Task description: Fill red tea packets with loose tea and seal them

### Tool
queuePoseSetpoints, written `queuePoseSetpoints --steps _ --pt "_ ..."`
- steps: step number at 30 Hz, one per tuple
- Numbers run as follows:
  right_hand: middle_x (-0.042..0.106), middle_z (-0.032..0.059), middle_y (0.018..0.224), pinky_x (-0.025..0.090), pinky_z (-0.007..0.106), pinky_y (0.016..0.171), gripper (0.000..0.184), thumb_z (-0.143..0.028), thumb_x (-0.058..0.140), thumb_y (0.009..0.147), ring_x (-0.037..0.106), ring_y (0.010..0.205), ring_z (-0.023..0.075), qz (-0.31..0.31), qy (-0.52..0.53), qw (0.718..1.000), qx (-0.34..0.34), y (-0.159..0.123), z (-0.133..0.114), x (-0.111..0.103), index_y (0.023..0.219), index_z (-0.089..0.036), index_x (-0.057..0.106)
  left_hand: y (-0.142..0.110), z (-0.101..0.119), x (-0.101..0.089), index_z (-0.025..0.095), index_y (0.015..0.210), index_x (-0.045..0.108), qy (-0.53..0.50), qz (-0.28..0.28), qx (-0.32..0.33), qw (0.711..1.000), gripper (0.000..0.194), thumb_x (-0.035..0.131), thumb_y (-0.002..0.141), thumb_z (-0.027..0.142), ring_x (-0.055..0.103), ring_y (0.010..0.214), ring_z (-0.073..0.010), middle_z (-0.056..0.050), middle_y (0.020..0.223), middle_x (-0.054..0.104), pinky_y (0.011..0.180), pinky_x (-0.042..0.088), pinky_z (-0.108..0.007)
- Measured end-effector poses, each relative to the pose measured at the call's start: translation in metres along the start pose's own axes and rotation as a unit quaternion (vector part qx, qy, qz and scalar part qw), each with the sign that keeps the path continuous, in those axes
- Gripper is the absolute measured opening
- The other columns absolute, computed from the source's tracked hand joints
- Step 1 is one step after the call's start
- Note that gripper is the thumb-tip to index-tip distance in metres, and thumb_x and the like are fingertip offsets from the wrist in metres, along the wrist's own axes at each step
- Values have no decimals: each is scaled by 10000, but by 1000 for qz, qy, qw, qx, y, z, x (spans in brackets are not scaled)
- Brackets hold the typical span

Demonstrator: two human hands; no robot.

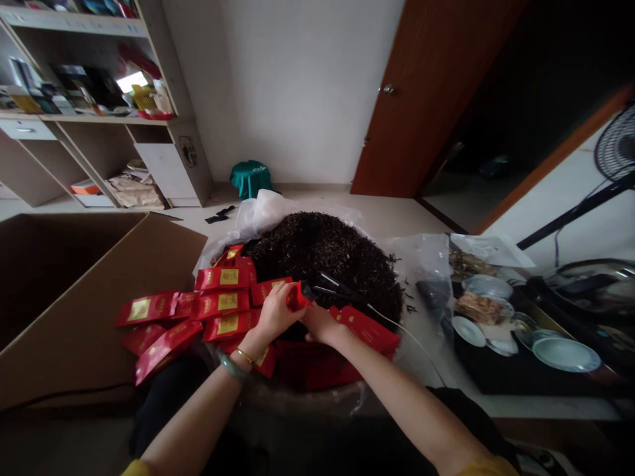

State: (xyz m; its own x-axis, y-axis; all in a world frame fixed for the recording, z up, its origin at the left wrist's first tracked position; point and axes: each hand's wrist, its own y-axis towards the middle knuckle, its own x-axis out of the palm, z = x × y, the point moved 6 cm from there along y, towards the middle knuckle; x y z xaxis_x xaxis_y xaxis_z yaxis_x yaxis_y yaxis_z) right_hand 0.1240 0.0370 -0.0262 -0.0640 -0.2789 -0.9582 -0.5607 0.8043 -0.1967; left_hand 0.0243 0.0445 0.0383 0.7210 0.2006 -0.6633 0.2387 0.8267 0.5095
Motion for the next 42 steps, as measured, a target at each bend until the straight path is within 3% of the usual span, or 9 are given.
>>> queuePoseSetpoints --steps 4,9,14,19,25,30,37,42 --pt "488 160 1291 510 382 764 622 -74 667 621 507 1112 326 24 32 999 21 -3 5 -7 1219 -207 557 1 -7 -1 184 1080 584 4 6 -11 1000 478 716 621 208 616 922 -232 -64 988 645 804 534 -358" --pt "618 84 1043 467 317 776 436 -99 624 636 595 913 226 88 143 985 36 -10 22 -28 1062 -195 622 3 -11 -3 170 1157 566 1 1 -34 999 534 688 638 197 618 915 -217 -76 1056 618 811 538 -338" --pt "659 2 826 446 269 729 278 -122 603 623 601 774 172 182 290 939 30 -23 39 -69 891 -190 637 2 -10 -3 195 1214 544 -12 -4 -37 999 567 666 661 192 609 916 -193 -57 1045 587 817 528 -304" --pt "638 -25 787 436 260 716 194 -215 622 628 568 724 152 268 340 901 32 -44 45 -113 821 -201 618 0 -11 0 186 1234 538 -12 -15 -40 999 608 672 642 163 602 904 -195 -61 1036 577 820 524 -314" --pt "639 -9 816 448 251 681 196 -253 620 665 557 679 137 334 382 861 35 -57 29 -134 852 -200 601 -3 -8 5 198 1234 545 -12 -26 -36 999 605 692 647 184 599 867 -188 -50 992 572 802 518 -309" --pt "649 -1 821 476 278 720 182 -219 622 683 585 708 150 342 347 873 28 -52 14 -127 864 -200 613 -5 -5 8 183 1197 555 -12 -31 -30 999 576 705 642 210 594 862 -193 -54 990 561 787 517 -314" --pt "624 54 965 497 333 846 284 -120 662 665 606 917 199 375 243 894 -4 -54 9 -129 934 -206 637 -4 -4 9 163 1102 556 -19 -27 -30 999 491 699 634 194 575 839 -198 -52 930 547 756 514 -328" --pt "615 63 946 513 354 857 292 -74 642 695 611 896 202 375 194 906 -2 -55 3 -126 960 -195 632 -4 -1 10 171 1101 535 -24 -31 -24 999 492 691 635 190 565 839 -196 -45 926 534 762 508 -328"
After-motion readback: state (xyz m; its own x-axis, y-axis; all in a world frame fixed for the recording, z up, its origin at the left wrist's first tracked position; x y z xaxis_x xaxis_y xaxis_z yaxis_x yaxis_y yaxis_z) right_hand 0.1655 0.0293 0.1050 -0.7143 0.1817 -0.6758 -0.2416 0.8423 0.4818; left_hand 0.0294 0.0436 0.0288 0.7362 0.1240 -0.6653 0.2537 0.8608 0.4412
